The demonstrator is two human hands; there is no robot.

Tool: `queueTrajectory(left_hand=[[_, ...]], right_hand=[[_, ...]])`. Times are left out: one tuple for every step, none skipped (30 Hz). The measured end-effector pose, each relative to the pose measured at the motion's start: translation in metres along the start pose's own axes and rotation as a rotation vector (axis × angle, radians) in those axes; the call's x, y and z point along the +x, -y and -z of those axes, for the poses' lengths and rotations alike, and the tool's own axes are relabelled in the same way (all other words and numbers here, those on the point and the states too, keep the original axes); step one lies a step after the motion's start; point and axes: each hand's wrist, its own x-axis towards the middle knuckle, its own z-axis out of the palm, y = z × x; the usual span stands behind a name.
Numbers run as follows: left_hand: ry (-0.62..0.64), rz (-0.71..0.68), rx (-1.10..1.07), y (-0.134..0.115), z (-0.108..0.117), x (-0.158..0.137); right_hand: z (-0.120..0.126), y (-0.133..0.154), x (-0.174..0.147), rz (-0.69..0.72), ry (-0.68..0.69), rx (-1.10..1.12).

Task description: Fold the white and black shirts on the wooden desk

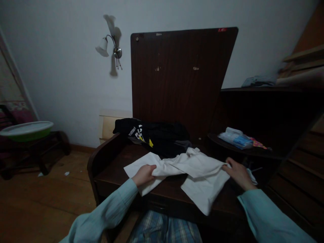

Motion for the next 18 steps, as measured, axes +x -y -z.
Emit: queueTrajectory(left_hand=[[-0.017, 0.005, 0.002, 0.007, 0.004, 0.000], [-0.034, 0.003, -0.016, 0.015, 0.008, 0.000], [-0.049, 0.001, -0.058, 0.022, 0.012, 0.001], [-0.061, 0.009, -0.123, 0.029, 0.015, 0.002], [-0.068, 0.032, -0.203, 0.035, 0.018, 0.004], [-0.074, 0.072, -0.286, 0.041, 0.020, 0.006], [-0.088, 0.127, -0.360, 0.045, 0.022, 0.009], [-0.111, 0.183, -0.424, 0.047, 0.024, 0.012], [-0.148, 0.232, -0.477, 0.047, 0.028, 0.015], [-0.189, 0.266, -0.529, 0.045, 0.033, 0.017], [-0.217, 0.275, -0.585, 0.042, 0.041, 0.019], [-0.223, 0.261, -0.643, 0.037, 0.051, 0.020], [-0.213, 0.231, -0.703, 0.031, 0.064, 0.020], [-0.170, 0.192, -0.751, 0.024, 0.079, 0.020], [-0.144, 0.151, -0.776, 0.017, 0.094, 0.019], [-0.165, 0.123, -0.799, 0.010, 0.110, 0.019], [-0.226, 0.123, -0.825, 0.004, 0.124, 0.019], [-0.279, 0.134, -0.841, -0.002, 0.135, 0.021]], right_hand=[[0.009, -0.011, 0.003, -0.018, -0.007, -0.032], [0.019, -0.021, 0.005, -0.028, -0.010, -0.058], [0.028, -0.028, 0.006, -0.032, -0.008, -0.077], [0.036, -0.033, 0.007, -0.024, -0.001, -0.080], [0.045, -0.037, 0.009, -0.010, 0.009, -0.069], [0.052, -0.039, 0.011, 0.007, 0.024, -0.047], [0.059, -0.039, 0.013, 0.023, 0.038, -0.021], [0.066, -0.039, 0.016, 0.034, 0.054, 0.005], [0.072, -0.038, 0.019, 0.038, 0.060, 0.023], [0.078, -0.038, 0.023, 0.034, 0.063, 0.035], [0.085, -0.037, 0.026, 0.029, 0.056, 0.046], [0.091, -0.036, 0.029, 0.019, 0.039, 0.063], [0.099, -0.035, 0.032, 0.003, 0.014, 0.090], [0.107, -0.034, 0.034, -0.017, -0.016, 0.129], [0.115, -0.032, 0.035, -0.037, -0.056, 0.179], [0.123, -0.029, 0.036, -0.055, -0.103, 0.238], [0.130, -0.025, 0.037, -0.073, -0.165, 0.303], [0.136, -0.020, 0.038, -0.095, -0.231, 0.378]])
